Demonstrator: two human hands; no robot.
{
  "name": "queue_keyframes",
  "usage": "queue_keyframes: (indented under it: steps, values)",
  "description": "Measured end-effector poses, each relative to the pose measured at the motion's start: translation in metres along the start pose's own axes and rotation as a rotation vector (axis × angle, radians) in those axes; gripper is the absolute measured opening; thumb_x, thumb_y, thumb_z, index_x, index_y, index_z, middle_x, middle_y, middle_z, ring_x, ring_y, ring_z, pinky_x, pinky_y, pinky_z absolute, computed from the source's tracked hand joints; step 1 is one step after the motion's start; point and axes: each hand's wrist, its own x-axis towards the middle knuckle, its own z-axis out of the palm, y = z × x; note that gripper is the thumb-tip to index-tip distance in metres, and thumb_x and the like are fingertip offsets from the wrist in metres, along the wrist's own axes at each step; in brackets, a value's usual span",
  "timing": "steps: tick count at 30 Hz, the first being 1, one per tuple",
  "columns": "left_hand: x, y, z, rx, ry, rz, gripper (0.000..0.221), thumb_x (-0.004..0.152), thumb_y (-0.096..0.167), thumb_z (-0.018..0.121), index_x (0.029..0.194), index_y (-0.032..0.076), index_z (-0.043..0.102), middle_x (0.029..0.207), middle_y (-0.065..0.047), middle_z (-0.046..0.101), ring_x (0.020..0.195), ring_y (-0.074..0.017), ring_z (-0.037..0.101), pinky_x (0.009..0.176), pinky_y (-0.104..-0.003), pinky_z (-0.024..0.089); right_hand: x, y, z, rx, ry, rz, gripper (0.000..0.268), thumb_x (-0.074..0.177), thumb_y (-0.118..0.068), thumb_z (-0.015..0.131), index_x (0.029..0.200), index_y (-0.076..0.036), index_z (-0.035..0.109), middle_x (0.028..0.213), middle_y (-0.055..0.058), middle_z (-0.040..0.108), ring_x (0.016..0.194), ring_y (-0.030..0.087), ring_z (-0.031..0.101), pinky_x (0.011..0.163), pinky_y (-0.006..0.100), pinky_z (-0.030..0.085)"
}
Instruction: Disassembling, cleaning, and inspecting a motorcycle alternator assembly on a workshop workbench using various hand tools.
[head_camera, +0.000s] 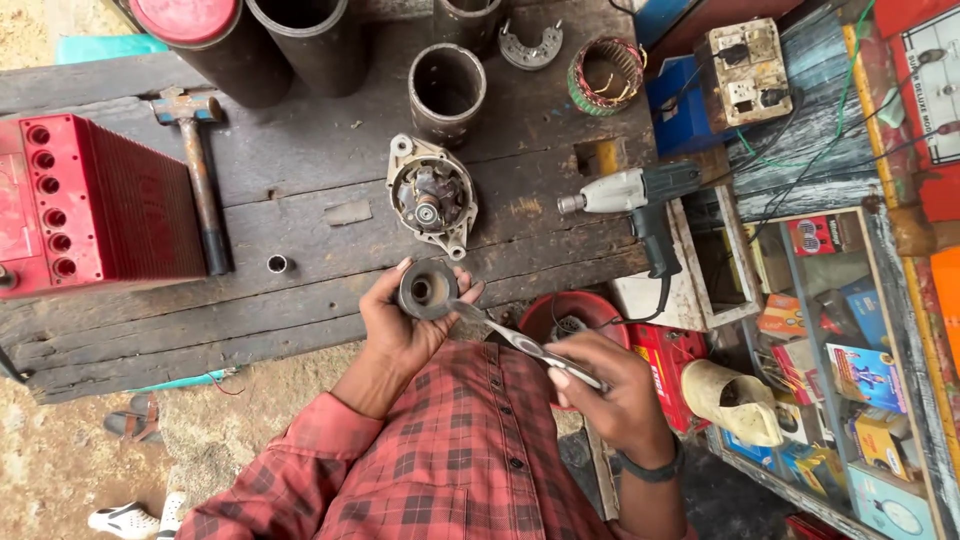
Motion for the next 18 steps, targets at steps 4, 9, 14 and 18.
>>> queue_keyframes:
  steps: [4,9,14,18]
  values:
    - [0.002,-0.008,-0.003,0.125,-0.219,0.104,0.037,0.092,0.026,0.061,0.114,-0.004,0.058,0.107,-0.027,0.062,0.106,-0.0385,0.066,0.104,-0.061,0.054,0.016,0.004,0.003,0.294,-0.282,0.417,0.033,0.102,-0.015,0.055,0.126,0.007,0.062,0.077,0.006,0.065,0.054,0.008,0.056,0.042,0.022,0.042]
    - [-0.011,-0.004,-0.008,0.559,-0.513,0.303,0.04,0.082,0.02,0.069,0.111,-0.005,0.059,0.107,-0.025,0.065,0.102,-0.0378,0.07,0.099,-0.055,0.056,0.016,0.003,-0.004,0.784,-0.488,0.756,0.032,0.109,-0.018,0.047,0.122,0.008,0.061,0.071,0.001,0.053,0.043,0.005,0.048,0.034,0.02,0.035]
    - [-0.014,-0.01,-0.01,0.519,-0.625,0.294,0.04,0.079,0.018,0.071,0.11,-0.005,0.06,0.106,-0.022,0.067,0.101,-0.0367,0.071,0.098,-0.05,0.056,0.011,0.008,-0.006,1.216,-0.312,0.914,0.03,0.106,-0.015,0.045,0.113,0.01,0.06,0.072,0.0,0.052,0.04,0.001,0.042,0.031,0.018,0.03]
    - [-0.01,-0.012,-0.015,0.432,-0.557,0.252,0.04,0.079,0.019,0.069,0.11,-0.003,0.059,0.106,-0.024,0.068,0.101,-0.0355,0.071,0.098,-0.049,0.057,0.016,-0.004,0.004,0.792,-0.346,0.475,0.027,0.108,-0.008,0.048,0.117,0.012,0.064,0.07,0.002,0.052,0.041,0.003,0.04,0.034,0.02,0.033]
